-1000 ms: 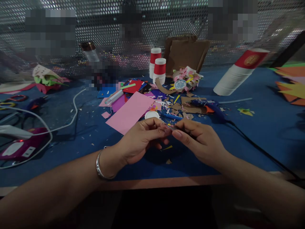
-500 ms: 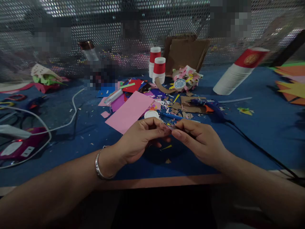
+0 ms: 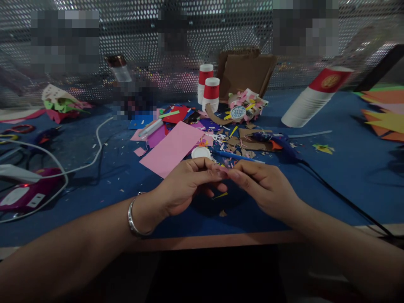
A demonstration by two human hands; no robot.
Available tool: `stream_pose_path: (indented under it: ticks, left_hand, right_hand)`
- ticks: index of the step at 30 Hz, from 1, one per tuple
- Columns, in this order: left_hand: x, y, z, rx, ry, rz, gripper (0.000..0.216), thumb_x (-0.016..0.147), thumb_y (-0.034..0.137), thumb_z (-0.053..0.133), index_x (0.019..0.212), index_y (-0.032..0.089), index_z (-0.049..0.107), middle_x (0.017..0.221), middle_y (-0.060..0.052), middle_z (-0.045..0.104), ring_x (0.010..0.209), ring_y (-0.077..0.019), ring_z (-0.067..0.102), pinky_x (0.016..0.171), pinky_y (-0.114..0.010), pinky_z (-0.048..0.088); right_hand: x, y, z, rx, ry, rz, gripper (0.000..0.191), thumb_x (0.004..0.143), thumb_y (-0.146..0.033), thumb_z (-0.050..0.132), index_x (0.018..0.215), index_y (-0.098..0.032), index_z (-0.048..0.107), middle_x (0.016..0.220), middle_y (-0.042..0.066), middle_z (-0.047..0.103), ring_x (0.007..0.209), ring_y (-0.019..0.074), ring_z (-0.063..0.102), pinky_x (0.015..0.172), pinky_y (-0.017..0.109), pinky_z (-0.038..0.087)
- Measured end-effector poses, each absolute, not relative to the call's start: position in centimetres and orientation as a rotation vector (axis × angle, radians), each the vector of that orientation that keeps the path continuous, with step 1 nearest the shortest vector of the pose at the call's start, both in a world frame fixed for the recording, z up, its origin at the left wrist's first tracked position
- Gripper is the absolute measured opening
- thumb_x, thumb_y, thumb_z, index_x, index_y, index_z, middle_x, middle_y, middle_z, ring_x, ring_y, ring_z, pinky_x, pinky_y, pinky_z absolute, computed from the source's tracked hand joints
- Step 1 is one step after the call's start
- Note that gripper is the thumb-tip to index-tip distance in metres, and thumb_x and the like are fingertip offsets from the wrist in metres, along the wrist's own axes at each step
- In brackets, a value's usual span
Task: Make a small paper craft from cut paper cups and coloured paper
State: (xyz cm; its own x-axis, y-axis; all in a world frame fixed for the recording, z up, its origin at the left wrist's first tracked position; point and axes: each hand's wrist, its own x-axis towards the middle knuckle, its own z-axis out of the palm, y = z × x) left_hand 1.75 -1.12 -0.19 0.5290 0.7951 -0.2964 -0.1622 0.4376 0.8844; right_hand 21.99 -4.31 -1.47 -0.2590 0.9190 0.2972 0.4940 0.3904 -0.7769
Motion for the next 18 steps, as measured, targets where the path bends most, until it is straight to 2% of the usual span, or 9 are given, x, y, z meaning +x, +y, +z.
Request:
stream_pose_path:
  ticks: [3, 7, 12, 15, 18]
  left_hand:
    - [1.79, -1.09, 0.07, 0.918, 0.822, 0.664, 0.024, 0.079, 0.023, 0.085, 0.083, 0.015, 0.063, 0.077, 0.002, 0.073, 0.063, -0.0077, 0.072, 0.050, -0.014, 0.046]
    - [1.80, -1.16, 0.24, 0.963, 0.822, 0.696, 0.023, 0.080, 0.022, 0.080, 0.083, 0.015, 0.058, 0.087, 0.000, 0.076, 0.060, -0.0080, 0.073, 0.049, -0.015, 0.047]
    - [1.82, -1.42, 0.07, 1.263, 0.911, 0.724, 0.013, 0.081, 0.019, 0.069, 0.083, 0.016, 0.056, 0.074, 0.003, 0.070, 0.049, -0.0046, 0.062, 0.046, -0.015, 0.047]
    - [1.80, -1.56, -0.16, 1.452, 0.931, 0.678, 0.010, 0.079, 0.017, 0.067, 0.083, 0.017, 0.058, 0.063, 0.007, 0.062, 0.048, -0.0048, 0.057, 0.048, -0.016, 0.049]
    - [1.73, -1.61, -0.33, 1.529, 0.931, 0.657, 0.009, 0.079, 0.016, 0.066, 0.085, 0.018, 0.059, 0.060, 0.008, 0.057, 0.049, -0.0054, 0.056, 0.049, -0.017, 0.050]
  right_hand:
    - [21.97, -4.09, -1.57, -1.197, -1.866, 0.723, 0.050, 0.104, -0.053, 0.053, 0.067, -0.020, 0.054, 0.059, -0.005, 0.044, 0.054, 0.0088, 0.040, 0.053, 0.026, 0.032]
    - [22.04, -3.62, -1.85, -1.249, -1.737, 0.791, 0.044, 0.101, -0.056, 0.057, 0.075, -0.021, 0.057, 0.059, -0.006, 0.041, 0.052, 0.0088, 0.036, 0.050, 0.026, 0.027]
    - [21.88, -3.49, -1.74, -1.242, -1.742, 0.885, 0.043, 0.095, -0.059, 0.064, 0.077, -0.020, 0.061, 0.065, -0.004, 0.047, 0.056, 0.0095, 0.040, 0.052, 0.026, 0.031]
    - [21.58, -3.65, -1.44, -1.217, -1.782, 0.880, 0.036, 0.090, -0.052, 0.071, 0.078, -0.019, 0.063, 0.069, -0.002, 0.055, 0.060, 0.0105, 0.046, 0.054, 0.025, 0.035]
    - [21.35, -3.80, -1.31, -1.179, -1.786, 0.889, 0.031, 0.090, -0.045, 0.070, 0.077, -0.018, 0.063, 0.068, -0.001, 0.056, 0.060, 0.0104, 0.047, 0.054, 0.024, 0.036]
